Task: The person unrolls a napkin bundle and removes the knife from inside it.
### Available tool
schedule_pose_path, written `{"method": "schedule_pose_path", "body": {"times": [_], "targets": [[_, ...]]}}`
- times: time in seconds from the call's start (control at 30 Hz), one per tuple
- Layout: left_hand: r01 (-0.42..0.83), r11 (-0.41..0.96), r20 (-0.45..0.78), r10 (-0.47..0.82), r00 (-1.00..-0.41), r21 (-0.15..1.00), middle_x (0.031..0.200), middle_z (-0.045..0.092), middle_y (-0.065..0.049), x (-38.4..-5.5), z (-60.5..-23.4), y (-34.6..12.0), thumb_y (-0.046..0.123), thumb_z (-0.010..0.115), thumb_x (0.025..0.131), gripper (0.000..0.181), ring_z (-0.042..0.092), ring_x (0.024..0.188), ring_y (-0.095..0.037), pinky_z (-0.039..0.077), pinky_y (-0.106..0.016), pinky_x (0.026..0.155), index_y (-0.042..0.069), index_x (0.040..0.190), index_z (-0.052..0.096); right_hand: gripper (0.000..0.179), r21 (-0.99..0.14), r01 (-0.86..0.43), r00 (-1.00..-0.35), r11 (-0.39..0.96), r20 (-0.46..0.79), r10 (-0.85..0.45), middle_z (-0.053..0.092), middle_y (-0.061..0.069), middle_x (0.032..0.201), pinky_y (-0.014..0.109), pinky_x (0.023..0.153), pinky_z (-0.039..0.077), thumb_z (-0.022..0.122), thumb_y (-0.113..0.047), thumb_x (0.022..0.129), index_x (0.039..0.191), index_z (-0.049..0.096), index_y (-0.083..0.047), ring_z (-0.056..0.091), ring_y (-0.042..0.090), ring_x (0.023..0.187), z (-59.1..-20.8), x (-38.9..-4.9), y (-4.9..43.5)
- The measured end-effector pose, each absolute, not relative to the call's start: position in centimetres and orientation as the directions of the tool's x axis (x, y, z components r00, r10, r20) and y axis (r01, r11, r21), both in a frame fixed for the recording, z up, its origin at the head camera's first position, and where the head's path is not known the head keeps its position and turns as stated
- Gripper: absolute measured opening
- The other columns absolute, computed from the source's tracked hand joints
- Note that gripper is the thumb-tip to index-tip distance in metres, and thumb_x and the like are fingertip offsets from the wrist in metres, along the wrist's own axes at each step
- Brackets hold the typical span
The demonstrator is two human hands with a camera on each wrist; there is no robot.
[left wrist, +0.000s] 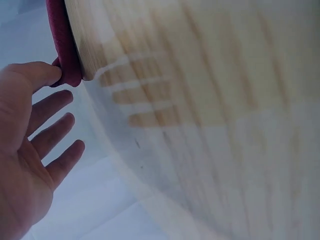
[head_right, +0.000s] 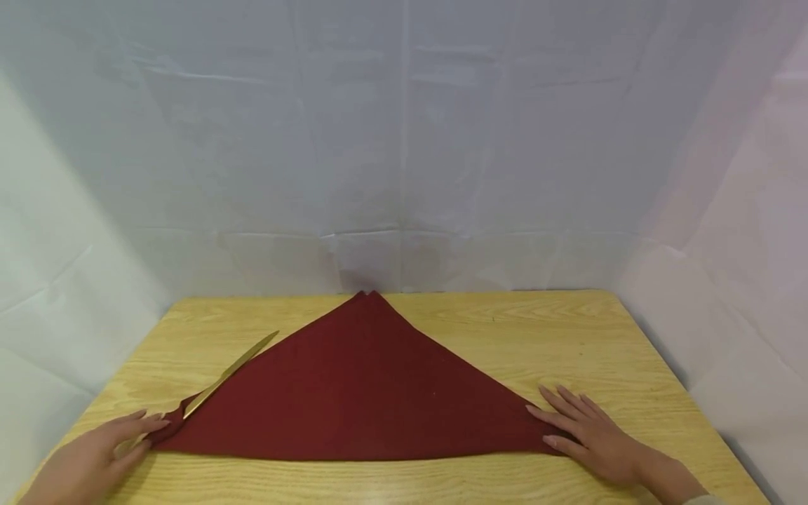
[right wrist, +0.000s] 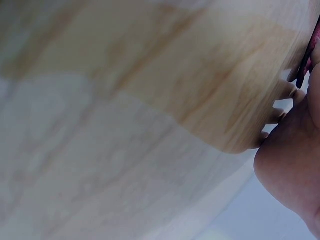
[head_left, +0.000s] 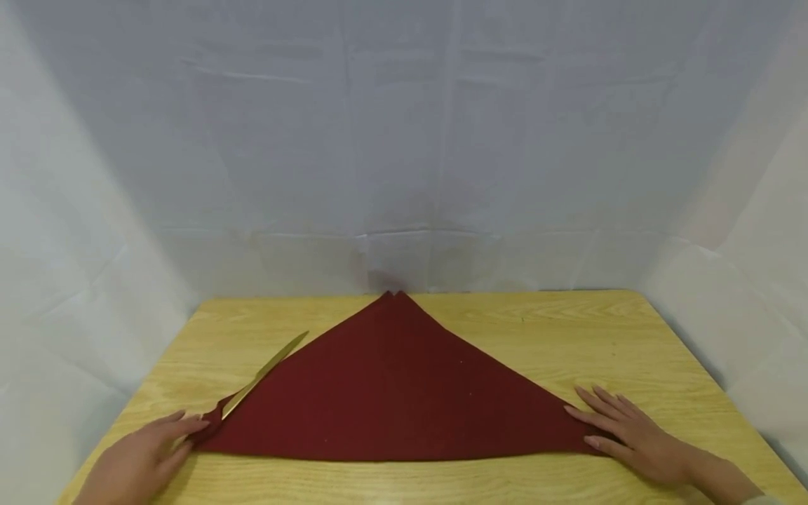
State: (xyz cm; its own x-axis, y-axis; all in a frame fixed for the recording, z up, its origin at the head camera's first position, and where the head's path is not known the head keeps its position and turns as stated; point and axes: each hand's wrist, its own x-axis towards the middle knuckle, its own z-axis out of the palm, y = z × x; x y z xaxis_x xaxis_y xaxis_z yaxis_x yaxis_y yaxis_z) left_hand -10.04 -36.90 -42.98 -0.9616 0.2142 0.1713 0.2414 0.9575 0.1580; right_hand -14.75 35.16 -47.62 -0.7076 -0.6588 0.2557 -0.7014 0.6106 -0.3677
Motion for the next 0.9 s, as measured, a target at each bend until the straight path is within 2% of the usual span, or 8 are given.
{"method": "schedule_pose_path", "body": {"times": [0.17,0.3,0.37,0.43,0.63,0.77,0.9], "targets": [[0.342,0.939,0.268,0.321,-0.908,0.033,0.111,0.067,-0.011,-10.5,-42.9,-36.7,0.019,0.082,0.07,0.034,0.062,0.101,-0.034,0.052,-0.049,0.071,0.012,0.103,0.075,0.05,-0.384,-0.694,-0.713,0.609,0.248,-0.656,0.03,0.02,0.151,0.01,0.104,-0.006,0.054,-0.008,0.097,0.145,0.044,-0.015,0.002,0.004,0.143,-47.7,-14.7,35.3],[0.457,0.886,0.372,0.451,-0.811,-0.077,0.106,0.069,-0.007,-10.9,-43.0,-36.5,0.014,0.086,0.06,0.039,0.064,0.096,-0.029,0.053,-0.043,0.069,0.012,0.098,0.075,0.049,-0.402,-0.686,-0.718,0.607,0.239,-0.653,0.03,0.02,0.151,0.009,0.103,-0.006,0.053,-0.008,0.097,0.145,0.044,-0.015,0.001,0.003,0.142,-47.8,-14.7,35.3],[0.495,0.861,0.399,0.497,-0.771,-0.117,0.106,0.069,-0.005,-11.1,-43.0,-36.2,0.011,0.085,0.059,0.041,0.064,0.094,-0.027,0.053,-0.042,0.07,0.012,0.098,0.075,0.049,-0.403,-0.683,-0.721,0.61,0.236,-0.652,0.03,0.02,0.151,0.009,0.103,-0.006,0.053,-0.009,0.098,0.145,0.044,-0.015,0.001,0.002,0.142,-47.9,-14.7,35.3],[0.511,0.849,0.391,0.519,-0.76,-0.136,0.107,0.068,-0.004,-11.2,-43.1,-35.9,0.009,0.082,0.06,0.04,0.064,0.094,-0.025,0.054,-0.04,0.069,0.013,0.099,0.075,0.049,-0.402,-0.68,-0.723,0.613,0.234,-0.649,0.03,0.019,0.151,0.009,0.103,-0.006,0.053,-0.009,0.098,0.145,0.044,-0.016,0.001,0.003,0.142,-47.9,-14.8,35.3],[0.494,0.861,0.341,0.503,-0.794,-0.12,0.108,0.068,-0.004,-11.4,-43.0,-35.1,0.009,0.079,0.066,0.031,0.066,0.092,-0.024,0.054,-0.035,0.066,0.016,0.097,0.076,0.049,-0.398,-0.677,-0.728,0.62,0.233,-0.645,0.03,0.019,0.151,0.008,0.103,-0.005,0.053,-0.01,0.098,0.145,0.044,-0.017,0.002,0.003,0.142,-48.0,-14.8,35.1],[0.424,0.905,0.271,0.414,-0.869,-0.025,0.109,0.067,-0.002,-11.3,-43.0,-35.2,0.008,0.075,0.075,0.025,0.065,0.096,-0.026,0.054,-0.038,0.072,0.017,0.099,0.076,0.048,-0.391,-0.674,-0.731,0.626,0.231,-0.642,0.03,0.019,0.151,0.008,0.103,-0.006,0.053,-0.011,0.098,0.145,0.045,-0.017,0.001,0.002,0.142,-47.9,-14.8,35.1],[0.338,0.937,0.235,0.311,-0.921,0.086,0.108,0.067,0.002,-11.3,-43.2,-35.8,0.003,0.069,0.082,0.028,0.065,0.097,-0.025,0.053,-0.039,0.076,0.018,0.105,0.073,0.048,-0.388,-0.674,-0.732,0.629,0.231,-0.641,0.031,0.019,0.15,0.008,0.103,-0.006,0.054,-0.011,0.098,0.145,0.045,-0.017,0.001,0.001,0.142,-47.7,-14.8,35.0]]}}
